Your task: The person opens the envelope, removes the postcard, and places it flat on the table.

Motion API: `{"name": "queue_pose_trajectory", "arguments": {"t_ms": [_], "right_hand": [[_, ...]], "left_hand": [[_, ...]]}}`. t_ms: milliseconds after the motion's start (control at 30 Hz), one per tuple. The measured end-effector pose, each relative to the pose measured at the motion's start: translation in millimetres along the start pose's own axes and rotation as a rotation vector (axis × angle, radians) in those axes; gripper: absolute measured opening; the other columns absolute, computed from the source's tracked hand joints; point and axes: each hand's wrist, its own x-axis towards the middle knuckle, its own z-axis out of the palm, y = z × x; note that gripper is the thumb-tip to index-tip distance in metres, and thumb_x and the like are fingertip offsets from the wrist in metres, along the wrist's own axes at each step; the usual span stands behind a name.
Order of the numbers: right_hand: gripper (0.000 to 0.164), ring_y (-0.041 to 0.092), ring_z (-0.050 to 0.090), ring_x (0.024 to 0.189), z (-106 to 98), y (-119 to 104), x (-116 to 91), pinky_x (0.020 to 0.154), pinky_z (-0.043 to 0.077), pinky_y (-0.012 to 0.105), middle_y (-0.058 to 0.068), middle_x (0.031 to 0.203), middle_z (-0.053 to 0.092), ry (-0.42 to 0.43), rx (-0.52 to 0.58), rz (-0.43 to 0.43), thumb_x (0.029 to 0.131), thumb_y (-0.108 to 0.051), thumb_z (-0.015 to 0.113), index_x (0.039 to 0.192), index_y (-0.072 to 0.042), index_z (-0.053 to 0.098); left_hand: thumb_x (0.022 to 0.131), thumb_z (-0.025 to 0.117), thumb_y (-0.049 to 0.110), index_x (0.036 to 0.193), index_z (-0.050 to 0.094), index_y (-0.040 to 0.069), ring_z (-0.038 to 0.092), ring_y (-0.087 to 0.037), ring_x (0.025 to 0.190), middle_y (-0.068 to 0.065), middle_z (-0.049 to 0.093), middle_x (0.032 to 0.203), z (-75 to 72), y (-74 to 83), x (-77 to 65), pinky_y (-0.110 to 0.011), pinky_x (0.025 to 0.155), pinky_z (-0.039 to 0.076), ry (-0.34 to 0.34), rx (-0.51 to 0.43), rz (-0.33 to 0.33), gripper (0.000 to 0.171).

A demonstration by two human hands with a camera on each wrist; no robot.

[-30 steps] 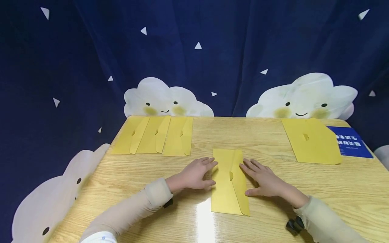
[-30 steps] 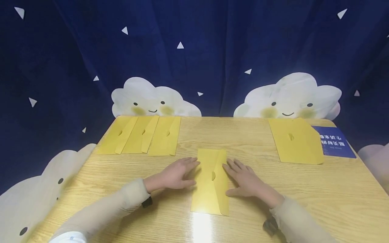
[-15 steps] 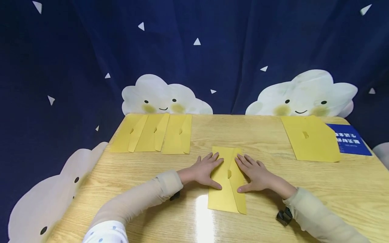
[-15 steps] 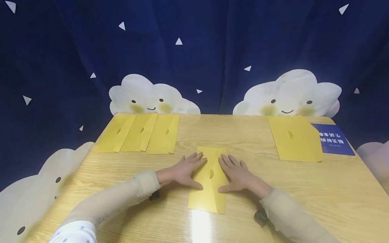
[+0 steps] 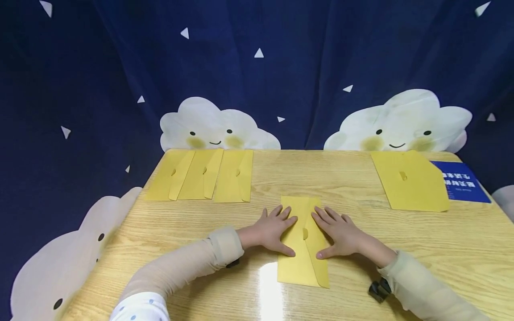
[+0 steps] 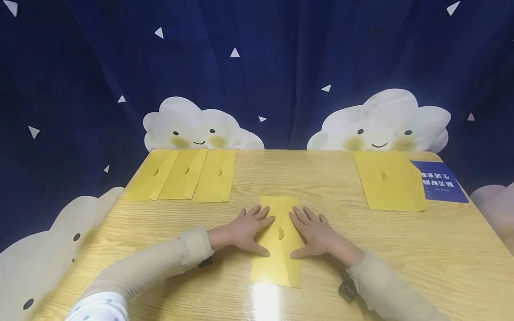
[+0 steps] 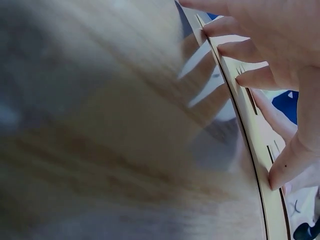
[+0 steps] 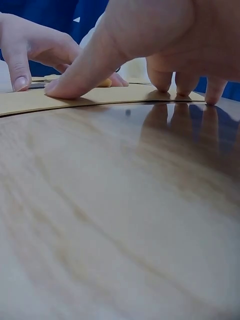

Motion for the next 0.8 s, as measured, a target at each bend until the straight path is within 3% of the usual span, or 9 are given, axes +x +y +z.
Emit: {"name": "queue_pose_trajectory", "arguments": {"t_ms": [200, 400, 533, 667, 800], "right_hand": [[0.106, 0.047, 0.014, 0.131, 0, 0, -3, 0.091, 0.017, 0.07, 0.023, 0.147, 0.018, -0.008, -0.023, 0.0, 0.068, -0.065, 0.063, 0.141, 0.004, 0.027], [0.107, 0.046, 0.014, 0.131, 0, 0, -4, 0.09, 0.018, 0.071, 0.023, 0.147, 0.017, -0.016, -0.024, 0.002, 0.068, -0.067, 0.061, 0.141, 0.003, 0.026], [0.107, 0.046, 0.014, 0.131, 1, 1, -4, 0.09, 0.018, 0.071, 0.022, 0.147, 0.018, -0.011, -0.029, 0.003, 0.068, -0.067, 0.06, 0.141, 0.003, 0.026], [0.106, 0.046, 0.014, 0.131, 2, 1, -4, 0.09, 0.018, 0.071, 0.022, 0.147, 0.017, -0.009, -0.029, 0.003, 0.068, -0.067, 0.06, 0.141, 0.003, 0.026], [0.106, 0.046, 0.014, 0.131, 1, 1, -5, 0.089, 0.019, 0.071, 0.023, 0.147, 0.018, -0.005, -0.028, 0.0, 0.068, -0.066, 0.062, 0.141, 0.003, 0.027]], "left_hand": [[0.074, 0.059, 0.065, 0.143, 0.032, 0.016, 0.017, -0.036, 0.134, -0.014, 0.02, 0.148, -1.3, 4.7, -1.9, -0.062, 0.097, 0.023, 0.025, 0.019, 0.0, 0.089], [0.081, 0.057, 0.058, 0.14, 0.039, 0.017, 0.024, -0.037, 0.132, -0.015, 0.029, 0.145, -3.1, 4.7, 8.1, -0.062, 0.096, 0.025, 0.107, 0.02, 0.008, 0.074], [0.081, 0.058, 0.055, 0.139, 0.039, 0.018, 0.024, -0.037, 0.132, -0.016, 0.028, 0.145, -2.4, 0.5, 18.0, -0.062, 0.095, 0.026, 0.131, -0.049, 0.034, 0.071], [0.081, 0.06, 0.054, 0.137, 0.044, 0.02, 0.023, -0.037, 0.132, -0.016, 0.029, 0.144, -2.3, 2.1, 22.5, -0.063, 0.096, 0.024, 0.141, -0.165, 0.017, 0.067], [0.08, 0.057, 0.058, 0.134, 0.048, 0.02, 0.026, -0.036, 0.131, -0.015, 0.033, 0.143, 1.1, 7.4, 25.1, -0.062, 0.096, 0.024, 0.166, -0.134, -0.026, 0.067]]}}
